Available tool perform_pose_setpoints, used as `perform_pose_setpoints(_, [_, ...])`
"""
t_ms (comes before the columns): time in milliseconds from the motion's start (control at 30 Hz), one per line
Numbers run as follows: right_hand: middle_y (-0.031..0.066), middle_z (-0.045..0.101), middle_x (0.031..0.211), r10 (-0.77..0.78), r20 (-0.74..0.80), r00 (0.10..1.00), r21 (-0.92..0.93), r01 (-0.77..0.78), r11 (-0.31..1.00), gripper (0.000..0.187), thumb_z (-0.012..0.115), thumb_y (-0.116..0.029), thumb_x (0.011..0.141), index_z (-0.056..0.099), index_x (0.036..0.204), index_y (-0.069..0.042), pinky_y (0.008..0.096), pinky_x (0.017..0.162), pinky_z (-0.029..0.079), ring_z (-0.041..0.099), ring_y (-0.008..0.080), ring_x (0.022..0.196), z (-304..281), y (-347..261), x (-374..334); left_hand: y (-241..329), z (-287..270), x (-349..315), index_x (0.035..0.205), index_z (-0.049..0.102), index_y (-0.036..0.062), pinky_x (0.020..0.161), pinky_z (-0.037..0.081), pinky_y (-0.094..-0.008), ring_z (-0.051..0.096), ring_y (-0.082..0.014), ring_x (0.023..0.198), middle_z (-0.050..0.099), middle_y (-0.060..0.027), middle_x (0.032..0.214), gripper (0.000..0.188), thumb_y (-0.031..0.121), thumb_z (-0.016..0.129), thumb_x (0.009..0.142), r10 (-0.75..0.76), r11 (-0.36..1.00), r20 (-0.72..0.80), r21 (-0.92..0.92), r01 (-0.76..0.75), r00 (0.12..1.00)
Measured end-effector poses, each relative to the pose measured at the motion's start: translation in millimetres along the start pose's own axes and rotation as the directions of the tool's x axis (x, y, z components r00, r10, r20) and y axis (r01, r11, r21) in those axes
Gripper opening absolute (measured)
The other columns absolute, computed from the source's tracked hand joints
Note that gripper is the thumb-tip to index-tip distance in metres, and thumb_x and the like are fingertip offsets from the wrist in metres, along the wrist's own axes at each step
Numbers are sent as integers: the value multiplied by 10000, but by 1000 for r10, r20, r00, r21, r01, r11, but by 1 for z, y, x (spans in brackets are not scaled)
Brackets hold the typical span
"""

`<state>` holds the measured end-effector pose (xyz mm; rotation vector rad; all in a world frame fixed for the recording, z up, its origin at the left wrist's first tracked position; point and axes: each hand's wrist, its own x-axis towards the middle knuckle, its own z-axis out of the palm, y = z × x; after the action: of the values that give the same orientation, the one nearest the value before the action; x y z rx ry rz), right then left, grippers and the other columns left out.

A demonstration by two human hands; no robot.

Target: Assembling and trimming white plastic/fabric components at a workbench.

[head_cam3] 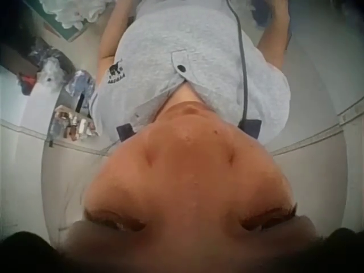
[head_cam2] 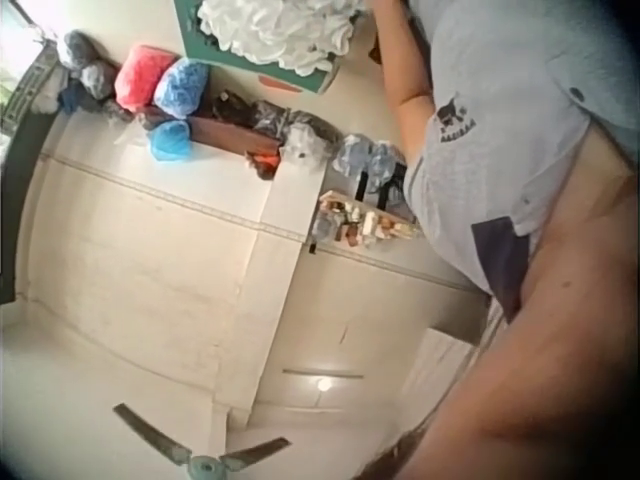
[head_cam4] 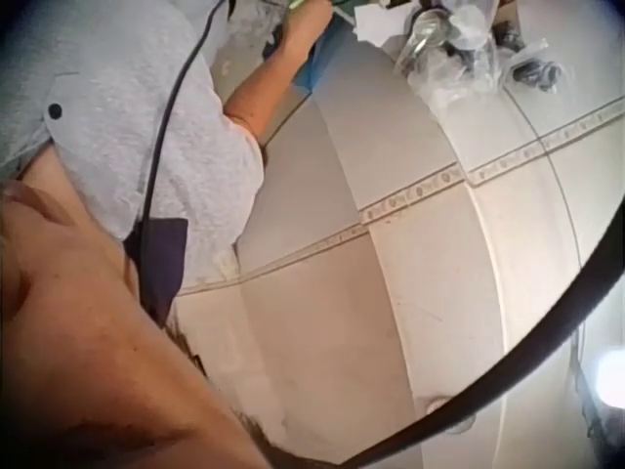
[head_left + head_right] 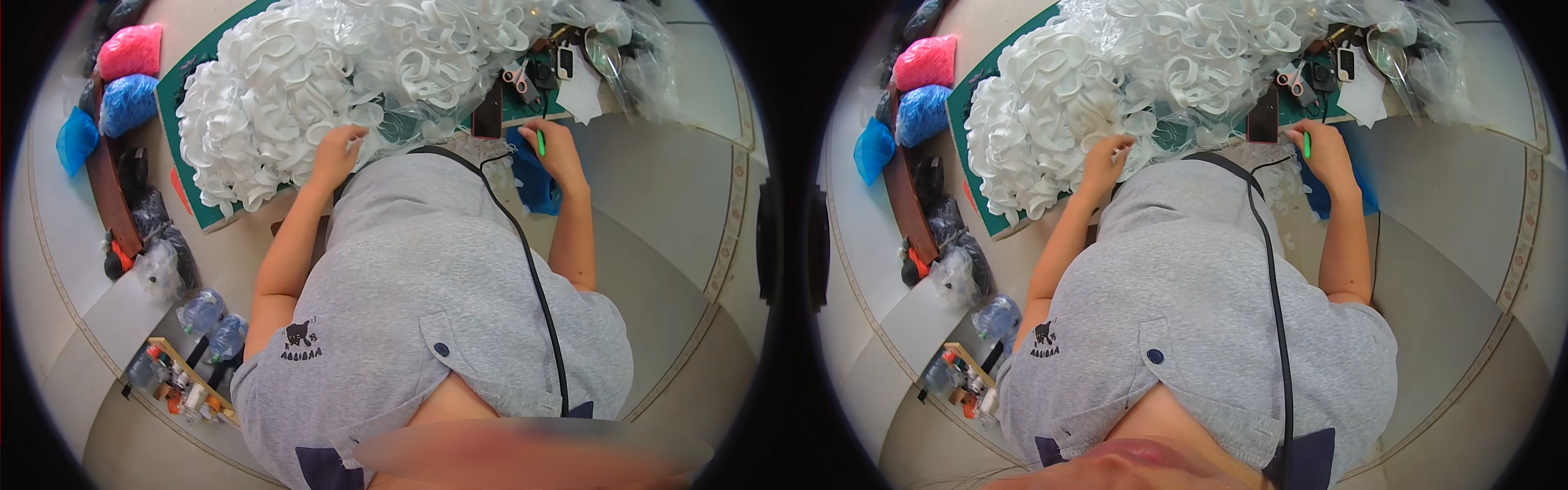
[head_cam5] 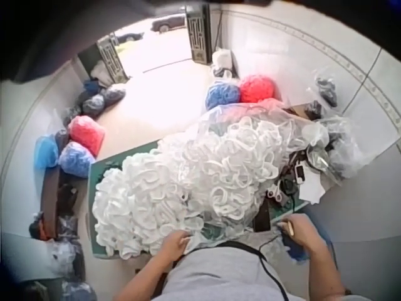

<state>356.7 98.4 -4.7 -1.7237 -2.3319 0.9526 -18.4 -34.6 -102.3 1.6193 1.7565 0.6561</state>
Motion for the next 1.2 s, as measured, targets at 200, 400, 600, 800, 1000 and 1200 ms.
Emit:
perform_pose_setpoints(200, [177, 637, 810, -313, -48, 949, -13, 313, 950, 174, 632, -155, 869, 641, 938, 5, 341, 674, 474, 615, 328, 735, 9, -59, 61, -69, 45, -36, 1018, 654, 130, 970, 350, -423, 504, -226, 1128, 654, -47, 962, 301, 129, 664, 718, 275, 720, -6, 664, -202, 961])
perform_pose_setpoints(400, [153, 644, 823, -562, -17, 827, 47, 562, 826, 149, 634, -143, 869, 644, 927, -6, 342, 638, 473, 613, 310, 720, 17, -109, 69, -29, 17, -21, 916, 621, 102, 895, 397, -395, 567, -280, 958, 652, -60, 914, 136, 107, 617, 780, 212, 924, -225, 364, -120, 951])
perform_pose_setpoints(600, [83, 665, 832, -533, -28, 846, 307, 514, 801, 177, 665, -157, 855, 662, 985, -36, 273, 661, 473, 598, 159, 705, 42, -122, 67, 30, -22, -9, 957, 590, 40, 758, 454, -274, 607, -147, 847, 649, -31, 900, 86, 103, 543, 922, -285, 513, -90, -855, 72, 954])
perform_pose_setpoints(800, [75, 634, 800, -624, 132, 770, 739, 343, 579, 241, 709, -184, 803, 633, 973, -31, 260, 673, 468, 594, 133, 733, 84, -127, 57, 87, -25, 1, 1011, 593, 11, 798, 455, -239, 595, -89, 858, 648, -23, 923, 132, 84, 585, 901, -31, 642, 214, -744, 183, 976])
perform_pose_setpoints(1000, [24, 647, 824, -320, 199, 926, 578, 153, 802, 161, 621, -37, 802, 623, 962, -16, 219, 681, 480, 605, 80, 753, 31, -52, 32, -27, 29, 13, 1048, 618, 71, 837, 461, -282, 616, -182, 912, 643, -67, 938, 248, 97, 674, 808, -256, 911, 61, -320, 262, 965])
perform_pose_setpoints(1200, [26, 627, 804, 0, 180, 984, 403, -74, 912, 176, 633, -86, 794, 625, 956, -18, 237, 698, 457, 577, 89, 765, -15, 12, -38, -66, 90, 11, 991, 592, 118, 786, 455, -413, 550, -278, 1016, 547, -95, 1070, 226, 93, 564, 769, 211, 790, 211, 538, -294, 954])
